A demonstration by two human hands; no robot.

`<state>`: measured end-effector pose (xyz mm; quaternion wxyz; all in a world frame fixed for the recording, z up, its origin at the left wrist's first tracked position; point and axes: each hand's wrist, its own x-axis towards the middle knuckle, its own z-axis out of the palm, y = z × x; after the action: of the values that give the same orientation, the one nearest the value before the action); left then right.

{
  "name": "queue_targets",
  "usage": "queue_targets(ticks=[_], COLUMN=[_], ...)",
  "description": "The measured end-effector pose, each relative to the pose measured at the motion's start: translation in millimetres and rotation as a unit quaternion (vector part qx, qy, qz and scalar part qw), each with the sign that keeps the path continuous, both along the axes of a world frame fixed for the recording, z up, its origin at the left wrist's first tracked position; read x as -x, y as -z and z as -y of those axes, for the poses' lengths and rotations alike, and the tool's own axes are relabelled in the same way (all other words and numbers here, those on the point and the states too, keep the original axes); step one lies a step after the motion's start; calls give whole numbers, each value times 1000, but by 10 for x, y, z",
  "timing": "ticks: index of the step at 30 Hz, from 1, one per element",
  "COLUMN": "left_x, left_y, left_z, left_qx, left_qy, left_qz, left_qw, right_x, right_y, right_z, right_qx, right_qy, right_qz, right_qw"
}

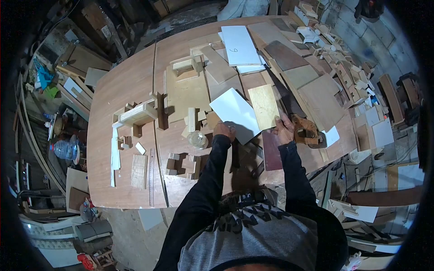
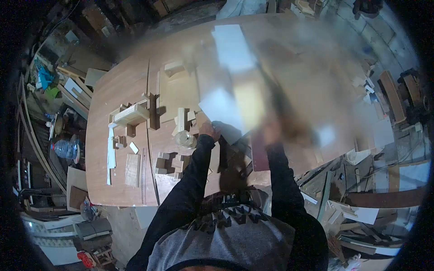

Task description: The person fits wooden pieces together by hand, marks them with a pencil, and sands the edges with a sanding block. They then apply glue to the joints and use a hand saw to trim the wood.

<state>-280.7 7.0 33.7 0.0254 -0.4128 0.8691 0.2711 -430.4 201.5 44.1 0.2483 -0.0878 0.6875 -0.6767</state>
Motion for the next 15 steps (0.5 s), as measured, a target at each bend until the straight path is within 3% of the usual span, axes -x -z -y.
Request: queue_targets(ticks=[2, 3, 4, 5, 6, 7, 9, 10, 12, 15], left_x=[-89, -113, -186, -264, -332, -373, -432, -454, -485, -700], left_y=[-17, 85, -178, -456, -649, -815, -789, -765, -727, -1035], left_z=[-4, -43, -179, -325, -453, -513, -493, -494, -517, -600], left_qx=[-12, -72, -261, -427, -468, -382, -278, -241, -278, -173], left_qy=[73, 95, 36, -43, -37, 13, 36, 39, -56, -44], left_qz=[-127, -265, -350, -425, -504, -533, -540, -541, -610, -594], left_qw=[989, 957, 899, 797, 725, 755, 794, 805, 740, 785], right_x=[-188, -265, -138, -426, -455, -423, -558, -634, -781, -952], right_y=[-194, -243, 369, -263, 51, 349, 176, 158, 95, 26], right_z=[-45, -69, -55, -57, -78, -64, 39, 39, 56, 63], right_qx=[-26, -34, -47, -46, -45, -44, 179, 65, 16, 42], right_qy=[-14, -28, 10, -49, -53, -57, -114, -99, -89, -92], right_qz=[3, -45, -346, -256, -280, -306, -169, -218, -248, -266], right_qw=[1000, 998, 937, 964, 958, 949, 963, 969, 964, 959])
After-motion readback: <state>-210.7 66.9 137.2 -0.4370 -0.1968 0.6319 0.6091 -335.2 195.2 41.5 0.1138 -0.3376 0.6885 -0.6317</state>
